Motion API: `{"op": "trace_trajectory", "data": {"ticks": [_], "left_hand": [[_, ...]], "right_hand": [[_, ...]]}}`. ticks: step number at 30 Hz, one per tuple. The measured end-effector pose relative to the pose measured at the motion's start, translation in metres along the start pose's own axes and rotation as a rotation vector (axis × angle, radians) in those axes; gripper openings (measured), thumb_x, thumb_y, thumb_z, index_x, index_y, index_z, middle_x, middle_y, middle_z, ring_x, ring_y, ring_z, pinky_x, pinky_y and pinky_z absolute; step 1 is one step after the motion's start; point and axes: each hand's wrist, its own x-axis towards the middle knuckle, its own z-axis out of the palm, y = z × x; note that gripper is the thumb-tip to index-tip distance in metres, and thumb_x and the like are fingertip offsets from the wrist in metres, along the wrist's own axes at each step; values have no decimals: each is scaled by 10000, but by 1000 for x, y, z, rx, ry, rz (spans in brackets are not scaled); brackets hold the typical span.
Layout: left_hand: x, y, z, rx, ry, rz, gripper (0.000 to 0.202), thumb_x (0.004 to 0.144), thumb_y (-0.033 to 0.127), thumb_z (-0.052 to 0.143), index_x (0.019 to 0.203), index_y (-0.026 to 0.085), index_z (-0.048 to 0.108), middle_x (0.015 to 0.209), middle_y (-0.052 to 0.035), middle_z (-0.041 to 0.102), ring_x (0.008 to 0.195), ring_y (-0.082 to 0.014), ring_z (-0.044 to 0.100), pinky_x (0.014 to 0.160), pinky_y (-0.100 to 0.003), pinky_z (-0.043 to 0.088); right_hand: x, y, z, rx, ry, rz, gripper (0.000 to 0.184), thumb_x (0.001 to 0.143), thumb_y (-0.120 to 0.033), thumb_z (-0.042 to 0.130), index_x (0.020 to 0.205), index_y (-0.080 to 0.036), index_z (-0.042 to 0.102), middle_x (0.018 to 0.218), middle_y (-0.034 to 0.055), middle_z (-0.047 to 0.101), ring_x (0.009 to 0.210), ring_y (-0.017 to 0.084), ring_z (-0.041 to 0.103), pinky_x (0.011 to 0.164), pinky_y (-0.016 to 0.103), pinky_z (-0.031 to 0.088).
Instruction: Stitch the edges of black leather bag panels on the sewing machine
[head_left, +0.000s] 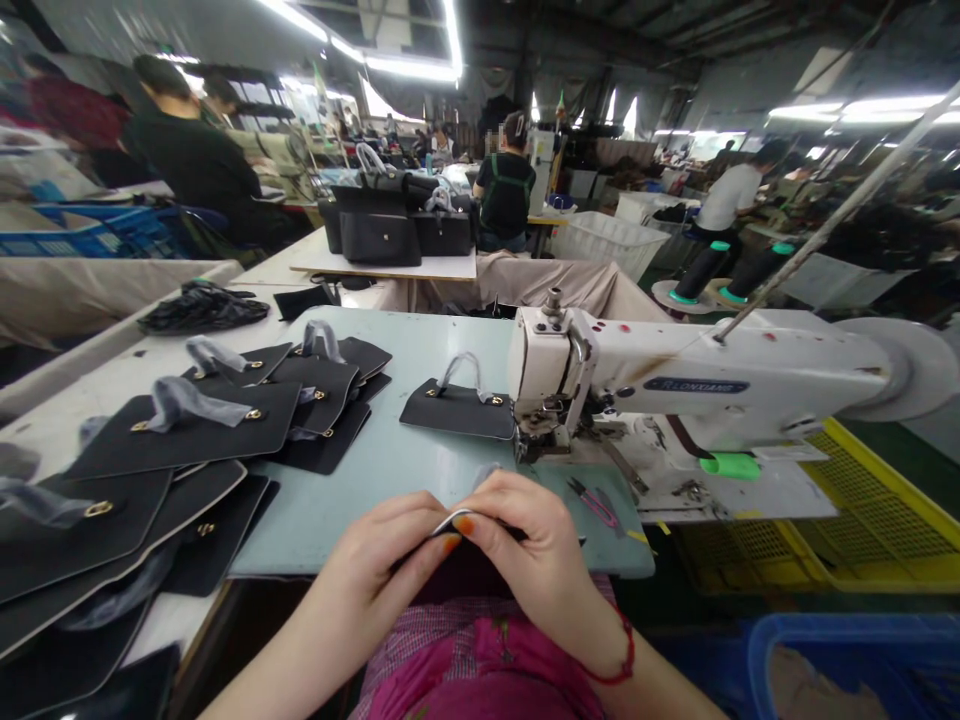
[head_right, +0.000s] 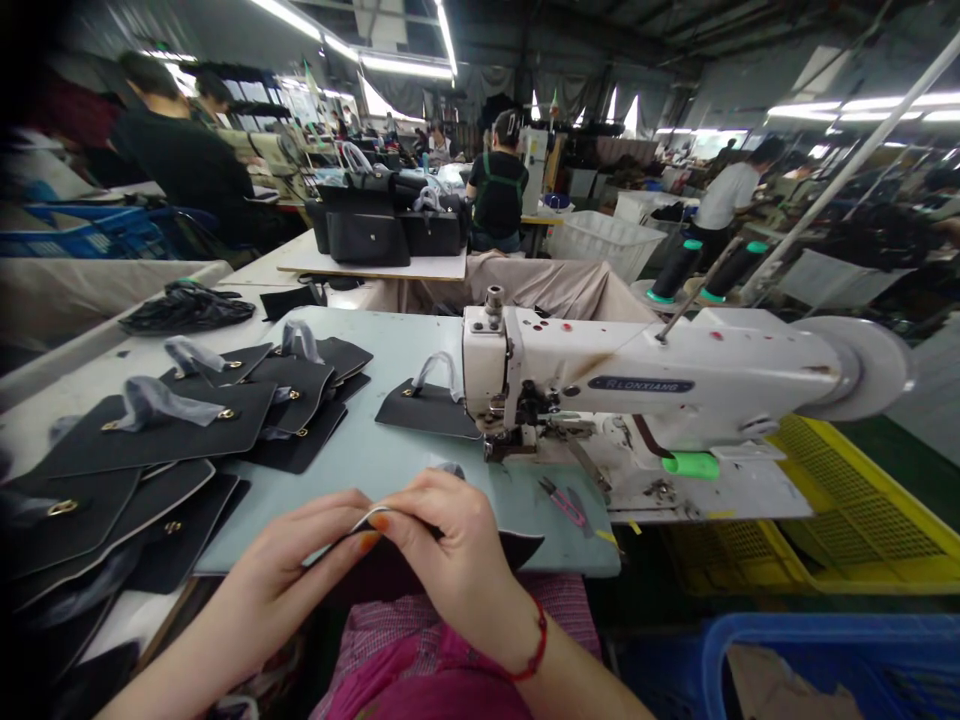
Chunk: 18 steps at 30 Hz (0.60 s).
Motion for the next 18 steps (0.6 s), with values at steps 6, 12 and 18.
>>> {"op": "trace_trajectory", "data": {"ticks": [6,12,18], "left_hand": [[-4,-15,-5,144,191,-10,173,940,158,516,841,201,652,794,-6,670,733,-119,632,674,-180,479],[-17,-39,-50,444,392,-99,138,918,252,576,877,187,691,917,-22,708,800,-150,656,724,-222,494],[-13,-17,-42,675,471,144,195,879,172,623,1057,202,700,1017,-63,711,871,-194,645,832,-322,510]], "right_hand": [[-10,30,-16,-136,-32,13,258,969,-302,562,838,-153,728,734,34,630,688,126,567,632,230,419],[-55,112,-38,-443,53,162,365,980,-421,492,842,-182,731,827,79,694,777,188,628,739,302,496],[-70,110,-13,18,225,439,518,913,-591,508,1230,-202,634,1228,157,642,1122,274,605,940,451,503]]}}
